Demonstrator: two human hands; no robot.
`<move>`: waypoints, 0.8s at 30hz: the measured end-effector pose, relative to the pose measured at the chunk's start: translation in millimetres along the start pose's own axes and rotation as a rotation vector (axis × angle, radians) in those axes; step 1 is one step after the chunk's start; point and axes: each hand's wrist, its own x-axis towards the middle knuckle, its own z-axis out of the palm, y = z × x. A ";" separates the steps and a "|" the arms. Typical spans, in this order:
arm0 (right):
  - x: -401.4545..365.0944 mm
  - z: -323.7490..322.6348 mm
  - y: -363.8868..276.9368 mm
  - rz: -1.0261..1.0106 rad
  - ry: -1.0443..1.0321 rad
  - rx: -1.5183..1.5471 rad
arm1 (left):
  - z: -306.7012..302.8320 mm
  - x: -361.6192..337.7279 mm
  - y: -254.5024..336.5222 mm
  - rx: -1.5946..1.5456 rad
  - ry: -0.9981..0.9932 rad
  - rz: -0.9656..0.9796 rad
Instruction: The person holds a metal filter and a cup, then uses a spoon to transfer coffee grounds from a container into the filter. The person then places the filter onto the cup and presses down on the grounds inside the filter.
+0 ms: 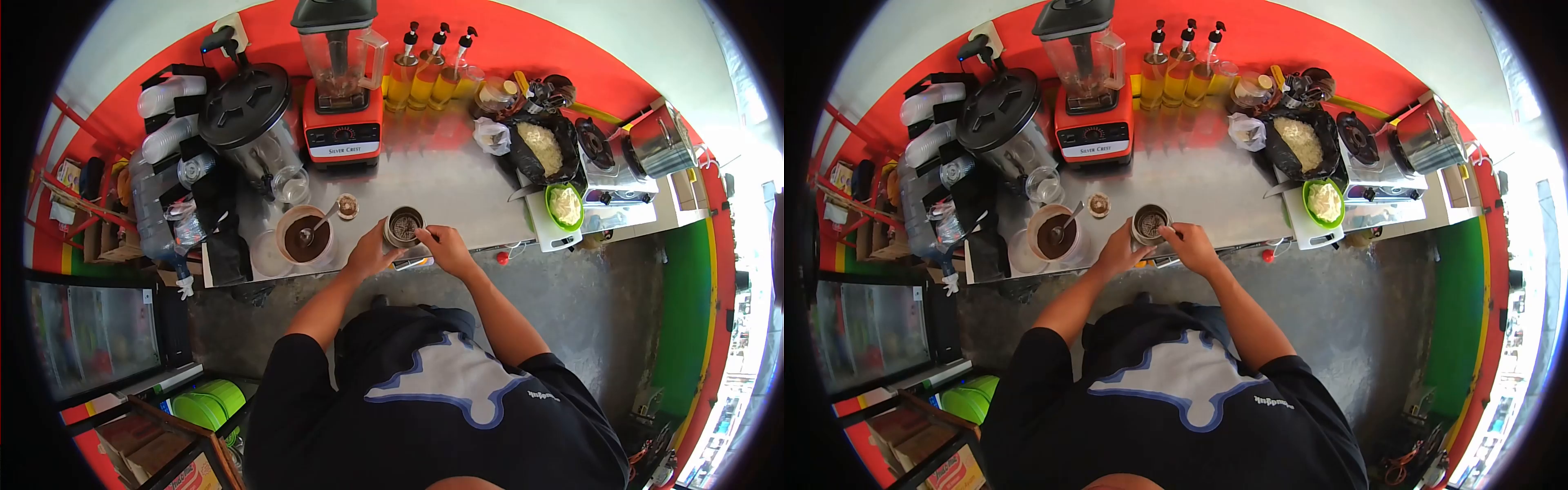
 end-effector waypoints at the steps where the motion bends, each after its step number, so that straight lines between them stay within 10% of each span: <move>1: 2.8 -2.9 0.2 0.009 0.000 0.040 | 1.0 3.1 -1.5 0.021 0.023 -0.001; 24: 3.9 8.2 6.7 0.017 -0.003 0.049 | 3.5 3.1 0.1 0.085 0.030 -0.050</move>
